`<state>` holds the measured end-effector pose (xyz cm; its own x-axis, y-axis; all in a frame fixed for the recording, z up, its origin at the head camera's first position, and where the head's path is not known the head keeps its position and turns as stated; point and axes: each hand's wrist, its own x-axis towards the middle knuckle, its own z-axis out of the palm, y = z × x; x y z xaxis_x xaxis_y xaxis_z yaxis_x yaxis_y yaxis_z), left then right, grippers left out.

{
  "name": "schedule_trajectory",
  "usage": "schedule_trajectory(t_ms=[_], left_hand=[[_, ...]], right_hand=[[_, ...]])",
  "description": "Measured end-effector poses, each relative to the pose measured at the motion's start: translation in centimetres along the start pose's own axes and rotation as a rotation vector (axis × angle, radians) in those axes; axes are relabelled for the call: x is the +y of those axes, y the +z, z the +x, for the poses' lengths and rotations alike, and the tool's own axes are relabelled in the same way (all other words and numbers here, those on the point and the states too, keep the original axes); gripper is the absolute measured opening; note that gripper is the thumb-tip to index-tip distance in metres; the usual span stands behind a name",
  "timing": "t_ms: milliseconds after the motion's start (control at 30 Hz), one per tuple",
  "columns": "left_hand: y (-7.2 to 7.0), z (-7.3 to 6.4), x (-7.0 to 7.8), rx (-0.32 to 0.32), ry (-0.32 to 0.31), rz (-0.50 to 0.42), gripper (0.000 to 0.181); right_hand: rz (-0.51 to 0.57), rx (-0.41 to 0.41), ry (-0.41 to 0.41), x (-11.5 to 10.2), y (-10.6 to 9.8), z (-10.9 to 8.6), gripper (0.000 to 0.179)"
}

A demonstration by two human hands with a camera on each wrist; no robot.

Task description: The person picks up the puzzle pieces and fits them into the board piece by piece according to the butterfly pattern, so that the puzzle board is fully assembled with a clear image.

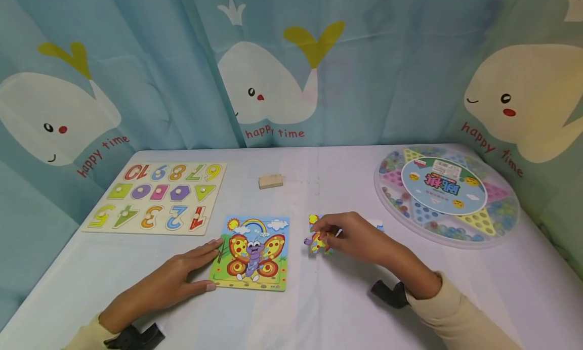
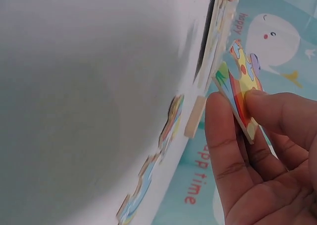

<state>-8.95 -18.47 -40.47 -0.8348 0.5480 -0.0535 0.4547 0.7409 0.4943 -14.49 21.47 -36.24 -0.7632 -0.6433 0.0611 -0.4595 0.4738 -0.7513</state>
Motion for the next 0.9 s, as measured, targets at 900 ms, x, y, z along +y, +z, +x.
schedule_trajectory(t_ms=[900], left_hand=[[0.1,0.0,-0.2,0.001,0.003,-0.014,0.071]], right_hand=[[0.048,-0.026,-0.055,-1.4,3.7,4.5,0.024]])
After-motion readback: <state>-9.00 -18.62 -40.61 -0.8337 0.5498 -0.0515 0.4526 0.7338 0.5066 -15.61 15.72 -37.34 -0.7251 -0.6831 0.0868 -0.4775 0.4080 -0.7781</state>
